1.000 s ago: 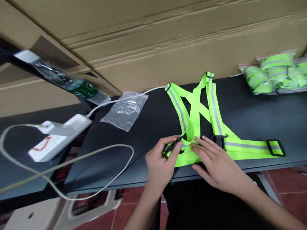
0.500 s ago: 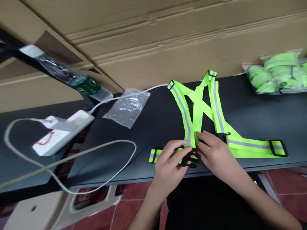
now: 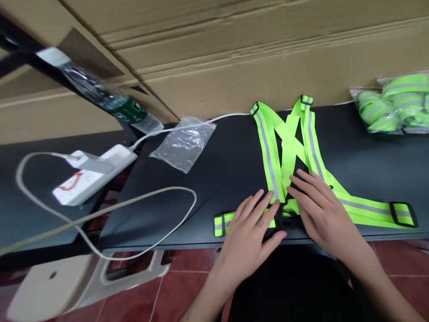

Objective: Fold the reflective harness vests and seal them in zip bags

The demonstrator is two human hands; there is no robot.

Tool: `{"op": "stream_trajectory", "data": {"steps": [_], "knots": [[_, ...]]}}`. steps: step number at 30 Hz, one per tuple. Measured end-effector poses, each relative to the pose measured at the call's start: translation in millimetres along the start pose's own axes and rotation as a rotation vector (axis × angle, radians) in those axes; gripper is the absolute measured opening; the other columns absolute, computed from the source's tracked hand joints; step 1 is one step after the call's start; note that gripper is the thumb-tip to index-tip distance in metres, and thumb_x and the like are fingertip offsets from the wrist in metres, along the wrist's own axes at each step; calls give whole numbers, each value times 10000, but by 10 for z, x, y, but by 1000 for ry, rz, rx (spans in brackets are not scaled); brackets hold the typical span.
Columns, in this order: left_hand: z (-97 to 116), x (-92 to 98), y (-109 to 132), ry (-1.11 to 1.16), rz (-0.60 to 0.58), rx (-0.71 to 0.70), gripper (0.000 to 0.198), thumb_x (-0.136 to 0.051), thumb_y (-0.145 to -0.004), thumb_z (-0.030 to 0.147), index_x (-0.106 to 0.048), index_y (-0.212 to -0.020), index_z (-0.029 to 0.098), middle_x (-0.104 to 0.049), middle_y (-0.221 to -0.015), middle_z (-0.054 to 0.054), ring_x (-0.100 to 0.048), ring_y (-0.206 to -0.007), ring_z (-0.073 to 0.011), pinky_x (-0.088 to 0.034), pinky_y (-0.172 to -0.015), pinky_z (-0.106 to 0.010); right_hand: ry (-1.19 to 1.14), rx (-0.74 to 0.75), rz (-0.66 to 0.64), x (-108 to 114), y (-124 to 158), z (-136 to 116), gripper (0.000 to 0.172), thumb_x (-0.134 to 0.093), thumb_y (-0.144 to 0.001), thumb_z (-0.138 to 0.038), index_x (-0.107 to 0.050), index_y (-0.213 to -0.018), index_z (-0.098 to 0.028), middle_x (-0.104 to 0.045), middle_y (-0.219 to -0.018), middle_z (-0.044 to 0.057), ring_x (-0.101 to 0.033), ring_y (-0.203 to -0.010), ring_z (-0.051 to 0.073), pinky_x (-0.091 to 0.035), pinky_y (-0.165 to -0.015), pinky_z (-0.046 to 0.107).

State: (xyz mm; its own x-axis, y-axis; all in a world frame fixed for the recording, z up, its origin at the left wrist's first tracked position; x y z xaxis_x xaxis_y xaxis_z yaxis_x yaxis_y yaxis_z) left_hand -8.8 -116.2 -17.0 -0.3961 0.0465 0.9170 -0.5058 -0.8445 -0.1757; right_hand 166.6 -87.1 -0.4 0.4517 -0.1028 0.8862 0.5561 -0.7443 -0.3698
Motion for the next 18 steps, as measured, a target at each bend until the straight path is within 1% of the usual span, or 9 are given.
{"op": "stream_trajectory", "data": {"steps": [2, 4, 6, 7, 9, 12, 13, 16, 18], "knots": [[12, 18, -24, 8, -3, 8, 473, -531, -1004, 414, -512, -1399, 155, -531, -1500, -125, -423, -1441, -320, -444, -1108, -535, 8, -61, 88, 49, 80, 16, 419, -508, -937, -113, -547, -1351, -161, -580, -1423, 144, -399, -1456, 303, -353, -1191, 590], [15, 38, -50, 35, 5, 12, 416, -525, -1006, 392, -547, -1344, 151, -557, -1474, -133, -437, -1432, -318, -445, -1105, -534, 63, -246, 169, 55, 180, 63, 426, -524, -956, -193, -520, -1380, -155, -546, -1447, 178, -401, -1447, 348, -374, -1154, 624], [11, 50, -75, 70, 12, 7, 373, -532, -999, 377, -569, -1287, 143, -570, -1455, -147, -444, -1429, -311, -439, -1115, -535, 139, -422, 183, 9, 277, 113, 491, -513, -978, -278, -462, -1445, -134, -493, -1485, 223, -376, -1451, 407, -393, -1106, 671], [9, 53, -87, 83, 16, 1, 355, -538, -995, 364, -572, -1267, 139, -566, -1457, -154, -441, -1433, -305, -432, -1127, -535, 169, -464, 161, -28, 309, 132, 518, -500, -987, -306, -436, -1472, -136, -474, -1502, 230, -359, -1456, 429, -397, -1087, 690], [2, 51, -113, 95, 14, -18, 322, -550, -981, 327, -567, -1238, 134, -529, -1491, -164, -417, -1453, -294, -412, -1156, -529, 198, -454, 89, -106, 327, 161, 531, -475, -999, -324, -412, -1503, -168, -451, -1535, 208, -327, -1471, 440, -394, -1078, 707], [-23, 34, -166, 104, -28, -30, 263, -548, -951, 246, -558, -1196, 151, -471, -1543, -149, -379, -1480, -268, -390, -1190, -503, 198, -376, 17, -175, 273, 206, 513, -445, -1013, -318, -416, -1510, -193, -433, -1568, 162, -297, -1494, 406, -385, -1110, 676], [-38, 30, -186, 104, -42, -28, 281, -544, -941, 228, -548, -1212, 154, -473, -1543, -142, -379, -1480, -261, -392, -1192, -496, 202, -359, 2, -185, 243, 224, 511, -433, -1018, -321, -418, -1510, -185, -423, -1576, 157, -288, -1500, 397, -383, -1120, 664], [-96, 31, -241, 68, -66, -25, 464, -533, -925, 201, -460, -1380, 142, -487, -1534, -134, -395, -1471, -256, -412, -1181, -490, 204, -319, -37, -213, 144, 263, 504, -401, -1031, -342, -438, -1503, -168, -419, -1583, 145, -278, -1505, 384, -389, -1135, 631], [-131, 40, -261, 20, -74, -41, 546, -525, -923, 193, -411, -1455, 147, -475, -1545, -127, -397, -1469, -263, -412, -1179, -495, 204, -309, -42, -231, 95, 279, 498, -394, -1032, -351, -459, -1491, -167, -431, -1576, 141, -290, -1500, 381, -397, -1134, 622]]}}
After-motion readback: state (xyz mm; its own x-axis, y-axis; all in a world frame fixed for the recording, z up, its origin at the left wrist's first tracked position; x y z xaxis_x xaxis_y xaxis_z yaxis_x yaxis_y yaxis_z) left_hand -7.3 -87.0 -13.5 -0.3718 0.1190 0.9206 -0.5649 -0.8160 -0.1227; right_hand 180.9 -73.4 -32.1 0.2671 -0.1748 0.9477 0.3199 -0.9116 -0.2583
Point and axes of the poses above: each hand's wrist, its own y-axis away from the middle knuckle, its own x-axis out of the back of the hand, z = x × y, the point moved 4 cm from there along -y, towards the middle knuckle
